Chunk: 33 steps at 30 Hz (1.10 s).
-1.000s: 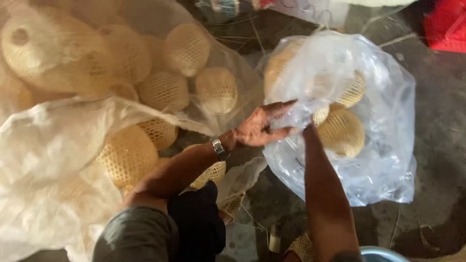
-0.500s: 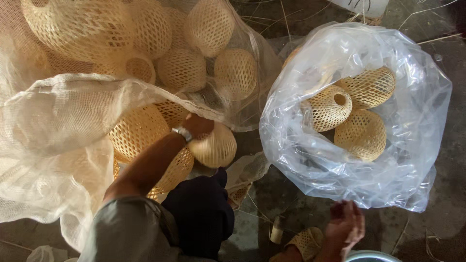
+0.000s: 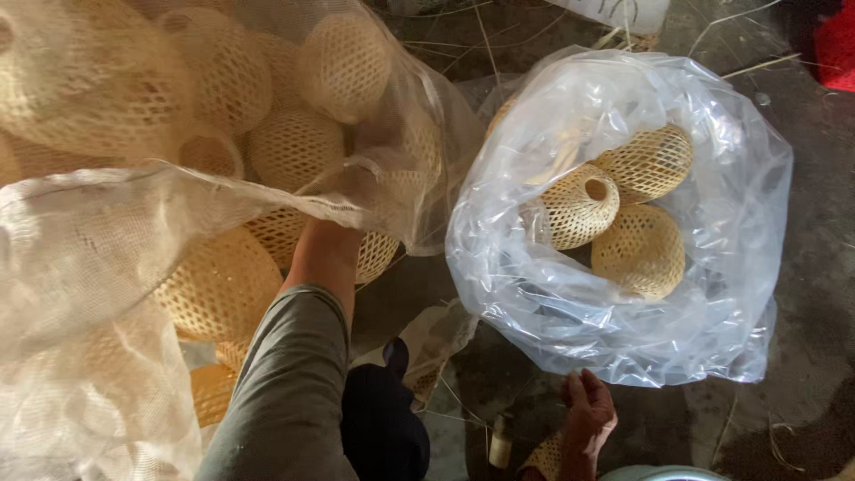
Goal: The person rubs the surface of a woven basket with their hands to smooth it, then places it into a plastic bag. They repeat this process with another basket.
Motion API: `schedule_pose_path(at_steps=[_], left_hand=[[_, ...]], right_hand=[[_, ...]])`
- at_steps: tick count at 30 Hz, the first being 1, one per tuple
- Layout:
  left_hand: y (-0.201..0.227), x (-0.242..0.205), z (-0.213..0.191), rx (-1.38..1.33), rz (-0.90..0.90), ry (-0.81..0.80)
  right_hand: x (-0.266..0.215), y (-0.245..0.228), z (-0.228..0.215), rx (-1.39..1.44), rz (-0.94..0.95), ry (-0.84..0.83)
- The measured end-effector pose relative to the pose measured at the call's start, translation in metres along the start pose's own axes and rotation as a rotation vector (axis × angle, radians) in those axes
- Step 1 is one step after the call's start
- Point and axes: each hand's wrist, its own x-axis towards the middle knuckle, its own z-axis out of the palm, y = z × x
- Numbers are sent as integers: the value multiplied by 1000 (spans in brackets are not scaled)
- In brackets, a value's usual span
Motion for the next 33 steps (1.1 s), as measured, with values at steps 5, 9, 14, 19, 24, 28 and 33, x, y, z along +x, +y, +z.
schedule_pose_path(at_steps=[5, 9, 14, 19, 24, 28, 33], left_hand=[[4, 5, -1, -32, -11, 78], [12, -11, -32, -69, 100, 227], [59, -104, -47, 77, 501, 18], [95, -214, -79, 469, 615, -277], [126, -279, -160, 462, 739, -320], [132, -317, -228, -141, 925, -475], [140, -328, -239, -918, 771, -827]], right_hand=[[-1, -3, 2, -35, 33, 16], [-2, -21, 8, -17, 29, 0], [-10, -54, 14, -55, 51, -31], [-21, -65, 17, -103, -20, -178], [-26, -73, -5, -151, -71, -274], [-39, -114, -7, 261, -133, -324], [-95, -202, 21, 627, -369, -595]])
